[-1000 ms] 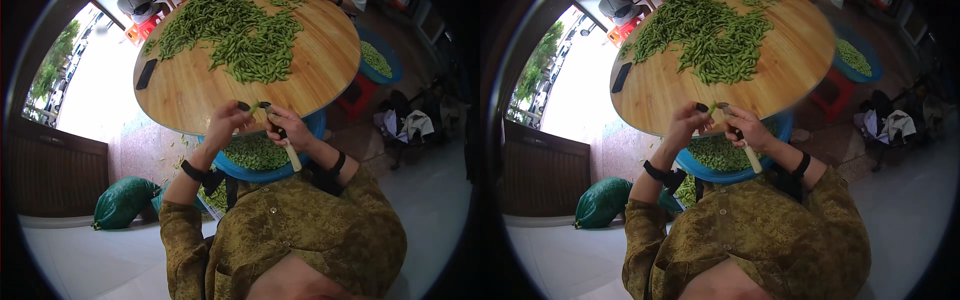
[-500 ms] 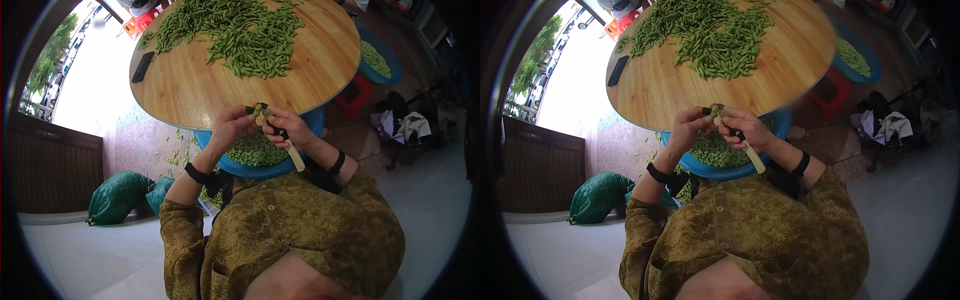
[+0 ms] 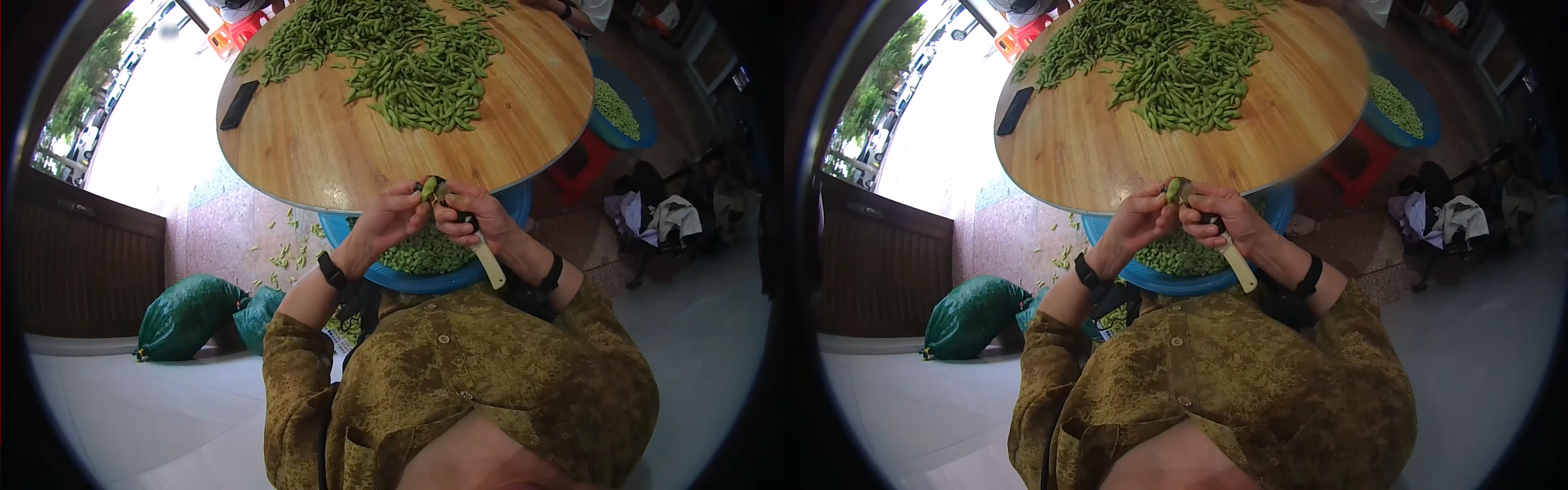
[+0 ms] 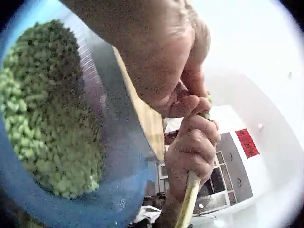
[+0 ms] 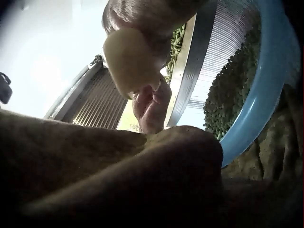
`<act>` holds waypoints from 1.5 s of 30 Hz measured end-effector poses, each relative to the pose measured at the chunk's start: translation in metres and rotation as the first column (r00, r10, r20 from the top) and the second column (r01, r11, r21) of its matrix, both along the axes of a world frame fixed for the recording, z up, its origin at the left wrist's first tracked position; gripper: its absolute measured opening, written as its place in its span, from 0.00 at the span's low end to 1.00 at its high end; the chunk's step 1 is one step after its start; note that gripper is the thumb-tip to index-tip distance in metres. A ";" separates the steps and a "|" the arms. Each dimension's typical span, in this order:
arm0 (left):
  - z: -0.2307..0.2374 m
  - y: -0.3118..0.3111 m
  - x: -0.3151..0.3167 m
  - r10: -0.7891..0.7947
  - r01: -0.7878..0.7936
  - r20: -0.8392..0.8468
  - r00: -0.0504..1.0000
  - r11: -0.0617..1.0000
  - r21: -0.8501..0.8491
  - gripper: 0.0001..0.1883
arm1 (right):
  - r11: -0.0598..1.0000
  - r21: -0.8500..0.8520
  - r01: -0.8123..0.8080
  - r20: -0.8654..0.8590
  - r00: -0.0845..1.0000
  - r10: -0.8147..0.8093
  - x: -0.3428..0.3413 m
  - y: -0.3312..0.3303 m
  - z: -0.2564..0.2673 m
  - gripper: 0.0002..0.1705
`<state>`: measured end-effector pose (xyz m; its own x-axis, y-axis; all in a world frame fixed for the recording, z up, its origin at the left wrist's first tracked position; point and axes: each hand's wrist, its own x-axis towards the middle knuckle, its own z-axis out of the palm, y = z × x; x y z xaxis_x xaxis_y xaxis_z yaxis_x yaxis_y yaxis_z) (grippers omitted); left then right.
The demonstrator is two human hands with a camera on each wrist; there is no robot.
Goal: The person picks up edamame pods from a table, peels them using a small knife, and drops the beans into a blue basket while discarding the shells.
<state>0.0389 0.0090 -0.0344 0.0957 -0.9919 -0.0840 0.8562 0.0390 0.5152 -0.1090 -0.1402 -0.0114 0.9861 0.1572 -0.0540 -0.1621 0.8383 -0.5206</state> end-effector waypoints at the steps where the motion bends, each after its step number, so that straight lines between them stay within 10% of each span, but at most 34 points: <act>1: 0.001 -0.001 -0.002 0.001 -0.001 -0.002 1.000 1.000 -0.002 0.10 | 0.999 0.037 -0.015 0.001 1.000 0.015 -0.001 0.000 -0.001 0.16; 4: 0.008 -0.003 -0.005 0.077 -0.087 0.112 0.991 0.992 0.088 0.10 | 0.999 0.043 0.033 -0.015 0.999 -0.032 -0.001 -0.004 -0.003 0.16; 6: 0.016 -0.003 -0.006 0.201 -0.369 0.794 0.574 0.929 0.032 0.08 | 0.997 0.071 0.041 -0.042 0.998 -0.038 0.000 -0.004 -0.005 0.16; 7: 0.023 -0.002 -0.009 0.202 -0.371 0.794 0.573 0.928 0.031 0.08 | 0.993 0.101 0.055 -0.067 0.997 -0.048 0.001 -0.004 -0.006 0.17; 9: 0.037 0.000 -0.017 0.251 -0.370 0.911 -0.326 0.853 -0.368 0.06 | 0.990 0.131 0.045 -0.082 0.996 -0.034 0.001 -0.001 -0.004 0.16; 12: 0.039 0.000 -0.018 0.272 -0.300 0.772 -0.575 0.807 -0.508 0.07 | 0.984 0.172 0.037 -0.093 0.995 -0.021 0.002 0.001 -0.001 0.15; 13: 0.034 0.000 -0.018 0.272 -0.301 0.772 -0.575 0.807 -0.508 0.07 | 0.982 0.185 0.041 -0.092 0.995 -0.024 0.002 0.001 -0.001 0.14; 15: 0.027 -0.001 -0.018 0.164 -0.525 0.984 0.064 0.845 -0.106 0.06 | 0.989 0.140 0.049 -0.086 0.996 -0.037 0.002 0.000 -0.005 0.14; 16: 0.029 -0.001 -0.016 0.165 -0.524 0.984 0.063 0.845 -0.108 0.06 | 0.994 0.095 0.058 -0.081 0.995 -0.050 0.001 -0.001 -0.006 0.14; 18: 0.037 0.000 -0.014 0.224 -0.409 0.565 0.794 0.884 0.225 0.06 | 0.997 -0.005 0.081 -0.076 0.994 -0.081 0.000 -0.001 -0.003 0.12; 23: 0.021 0.001 -0.017 0.170 -0.350 0.564 0.808 0.908 0.228 0.08 | 0.784 -0.591 0.191 0.008 0.973 -0.230 0.000 0.000 -0.012 0.09; 25: 0.022 0.000 -0.023 0.166 -0.403 0.663 0.730 0.888 0.222 0.08 | 0.173 -0.901 0.397 0.321 0.881 -0.349 0.005 0.003 -0.015 0.12; 26: 0.023 0.000 -0.026 0.161 -0.430 0.730 0.664 0.881 0.197 0.08 | 0.174 -0.902 0.395 0.319 0.882 -0.348 0.007 0.004 -0.014 0.12; 28: 0.026 0.000 -0.032 0.157 -0.457 0.791 0.591 0.873 0.169 0.08 | -0.163 -0.813 0.560 0.581 0.755 -0.304 0.011 0.005 -0.011 0.15; 33: 0.027 0.001 -0.039 0.074 -0.479 0.917 0.392 0.867 0.134 0.07 | -0.260 -0.850 0.459 0.513 0.835 -0.202 0.009 0.007 0.000 0.17; 37: 0.022 0.000 -0.041 0.069 -0.479 0.913 0.402 0.866 0.145 0.07 | -0.395 -0.803 0.446 0.518 0.850 -0.095 0.009 0.004 -0.011 0.14; 45: 0.023 0.012 -0.043 0.024 -0.420 0.820 0.572 0.867 0.268 0.08 | -0.321 -0.829 0.458 0.508 0.857 -0.089 0.009 0.004 -0.013 0.12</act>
